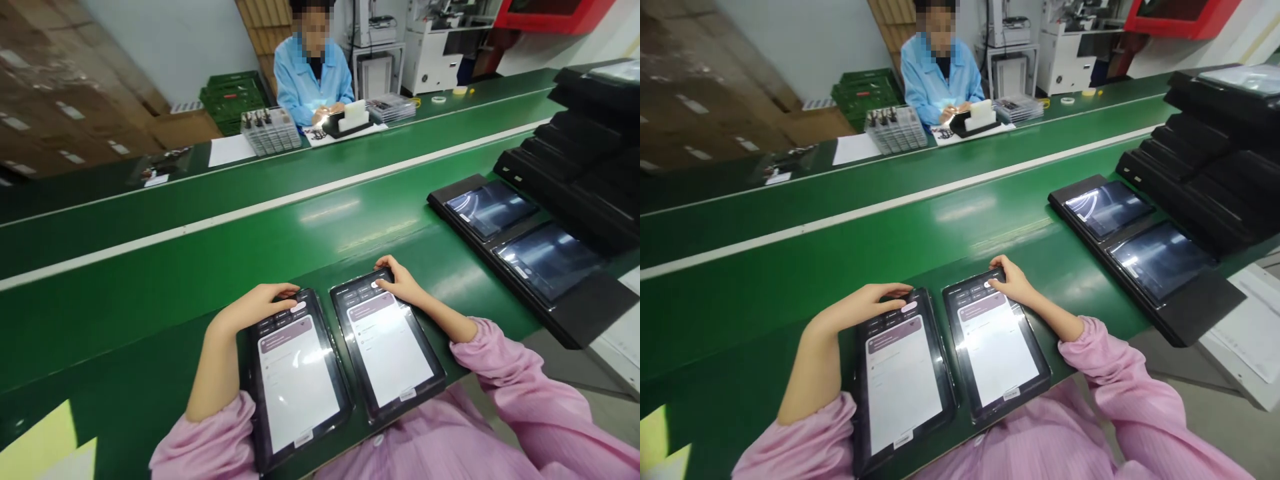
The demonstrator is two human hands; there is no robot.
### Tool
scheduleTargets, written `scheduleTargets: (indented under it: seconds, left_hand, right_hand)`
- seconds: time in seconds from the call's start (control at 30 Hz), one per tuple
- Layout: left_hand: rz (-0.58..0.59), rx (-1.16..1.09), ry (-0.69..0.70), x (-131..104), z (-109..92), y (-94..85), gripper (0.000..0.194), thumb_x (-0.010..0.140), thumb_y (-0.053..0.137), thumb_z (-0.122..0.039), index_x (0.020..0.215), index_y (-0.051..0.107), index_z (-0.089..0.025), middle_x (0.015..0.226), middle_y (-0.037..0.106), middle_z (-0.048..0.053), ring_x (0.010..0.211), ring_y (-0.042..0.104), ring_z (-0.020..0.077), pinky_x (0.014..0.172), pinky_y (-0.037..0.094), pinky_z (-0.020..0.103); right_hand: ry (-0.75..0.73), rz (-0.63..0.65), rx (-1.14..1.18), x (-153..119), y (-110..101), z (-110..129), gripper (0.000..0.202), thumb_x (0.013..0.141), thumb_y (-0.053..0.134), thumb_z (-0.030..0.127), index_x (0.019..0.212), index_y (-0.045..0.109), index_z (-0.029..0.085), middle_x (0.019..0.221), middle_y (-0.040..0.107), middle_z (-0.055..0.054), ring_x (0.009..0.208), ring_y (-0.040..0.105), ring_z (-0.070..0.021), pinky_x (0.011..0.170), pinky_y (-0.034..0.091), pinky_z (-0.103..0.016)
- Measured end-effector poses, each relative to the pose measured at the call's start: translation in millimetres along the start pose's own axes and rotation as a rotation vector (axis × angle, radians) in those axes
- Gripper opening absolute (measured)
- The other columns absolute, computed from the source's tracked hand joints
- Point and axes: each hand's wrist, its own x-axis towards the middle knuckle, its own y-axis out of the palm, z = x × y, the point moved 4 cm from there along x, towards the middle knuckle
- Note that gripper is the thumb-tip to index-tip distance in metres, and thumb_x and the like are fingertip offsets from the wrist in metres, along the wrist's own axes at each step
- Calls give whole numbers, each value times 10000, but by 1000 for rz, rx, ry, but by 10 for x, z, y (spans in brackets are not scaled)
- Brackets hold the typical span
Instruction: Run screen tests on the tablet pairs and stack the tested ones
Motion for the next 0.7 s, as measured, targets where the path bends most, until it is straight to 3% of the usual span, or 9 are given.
scheduleTargets:
  seconds: [0.1, 0.27, 0.53, 0.63, 0.7]
  left_hand:
    - [-48, 21, 24, 29, 6, 16, 636, 773, 536, -600, 1252, 607, -188, 1254, 683, 103, 1169, 634, 296, 1018, 494, 387]
    - [-21, 10, 45, -11, -4, 23, 701, 818, 512, -599, 1393, 488, -198, 1275, 660, 111, 1184, 622, 282, 1005, 490, 386]
    - [17, 124, 81, -74, -65, 76, 934, 672, 718, -505, 1479, 373, -187, 1410, 563, 149, 1272, 555, 320, 1029, 460, 396]
    - [-30, 165, 72, -11, -81, 106, 973, 621, 776, -435, 1477, 383, -193, 1377, 594, 138, 1237, 580, 323, 992, 477, 376]
    - [-79, 148, 54, 30, -86, 92, 853, 693, 735, -398, 1462, 412, -220, 1255, 676, 93, 1135, 643, 290, 914, 507, 347]
  right_hand:
    - [23, 5, 71, 8, 4, -40, 422, 733, 643, 372, 1082, 446, 242, 1055, 628, -69, 1056, 586, -268, 1012, 396, -470]
    - [123, 135, 299, 32, -61, -88, 415, 763, 594, 395, 1083, 363, 267, 1124, 578, -69, 1145, 543, -261, 1047, 385, -473]
    - [-15, 458, 19, -62, -190, 98, 891, 633, 822, 355, 1333, 289, 215, 1386, 355, -140, 1356, 362, -325, 1155, 291, -459]
    - [-21, 419, 8, -62, -179, 99, 872, 614, 822, 310, 1314, 310, 215, 1360, 398, -135, 1336, 390, -320, 1150, 296, -460]
    - [12, 316, 73, -20, -177, 44, 719, 656, 760, 307, 1240, 347, 231, 1269, 482, -112, 1260, 466, -288, 1106, 350, -455]
